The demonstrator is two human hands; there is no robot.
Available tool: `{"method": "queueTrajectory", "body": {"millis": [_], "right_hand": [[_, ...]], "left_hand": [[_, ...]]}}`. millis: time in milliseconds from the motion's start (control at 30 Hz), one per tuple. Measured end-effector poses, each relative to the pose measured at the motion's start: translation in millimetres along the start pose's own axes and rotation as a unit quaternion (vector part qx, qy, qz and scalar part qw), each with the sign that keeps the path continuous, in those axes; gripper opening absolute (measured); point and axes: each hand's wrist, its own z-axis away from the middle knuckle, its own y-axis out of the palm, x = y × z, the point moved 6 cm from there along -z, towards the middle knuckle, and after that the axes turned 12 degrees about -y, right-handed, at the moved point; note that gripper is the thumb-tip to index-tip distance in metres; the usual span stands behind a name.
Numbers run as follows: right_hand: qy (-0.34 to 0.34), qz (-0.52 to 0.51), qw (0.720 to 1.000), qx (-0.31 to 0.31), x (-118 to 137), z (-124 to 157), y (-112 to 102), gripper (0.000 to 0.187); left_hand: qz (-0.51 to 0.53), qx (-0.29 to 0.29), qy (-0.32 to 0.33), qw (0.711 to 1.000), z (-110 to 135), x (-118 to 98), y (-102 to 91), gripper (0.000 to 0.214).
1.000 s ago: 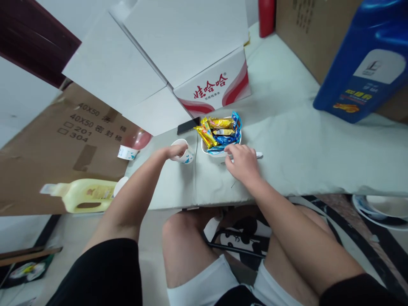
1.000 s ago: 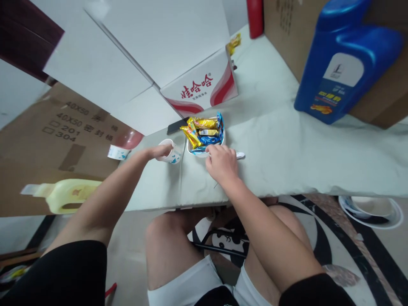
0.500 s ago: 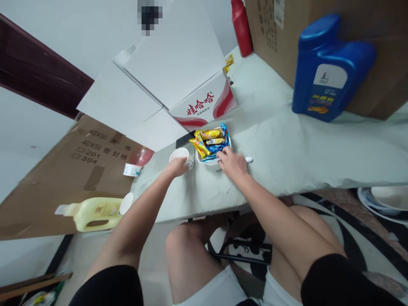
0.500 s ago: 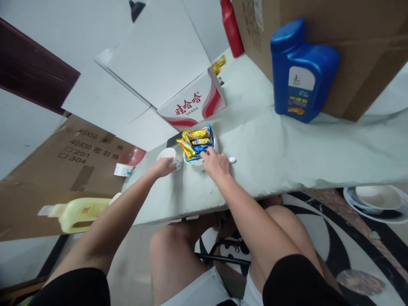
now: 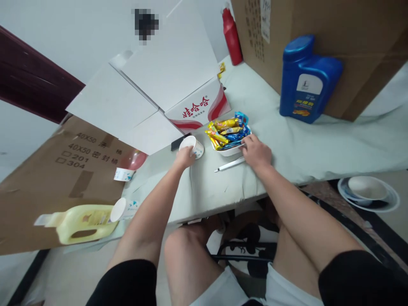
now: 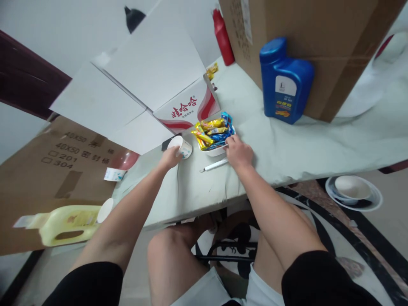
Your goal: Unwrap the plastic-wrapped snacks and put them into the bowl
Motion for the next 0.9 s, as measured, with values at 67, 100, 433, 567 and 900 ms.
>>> {"method": "queueTrajectory", "body": {"millis": [67, 100, 433, 567, 900], "right_hand": [[0.047, -0.007, 0.998, -0.031, -16.2, -1.8, -9.2, 0.028], [0.072, -0.012, 0.996, -0.050, -22.7, -2.2, -13.7, 0.031], [0.010, 0.004, 0.998, -0.066, 2.8, 0.9, -12.6, 0.045], [-0.021, 0.035, 0.997, -0.065, 12.4, 9.5, -3.6, 0.047], [0.024, 0.241, 0.968, 0.061, 3.0, -40.8, 10.8, 0.054]], "left_hand": [[0.015, -0.007, 0.018, 1.000, -3.3, -14.8, -1.7, 0.039], [0.024, -0.015, 0.029, 0.999, -3.4, -21.9, -3.8, 0.039], [0.371, -0.221, 0.055, 0.900, 89.5, -12.9, 41.4, 0.023], [0.449, -0.177, 0.048, 0.874, 109.3, -16.2, 80.2, 0.021], [0.588, -0.161, 0.065, 0.790, 81.4, -31.0, 54.0, 0.016]]}}
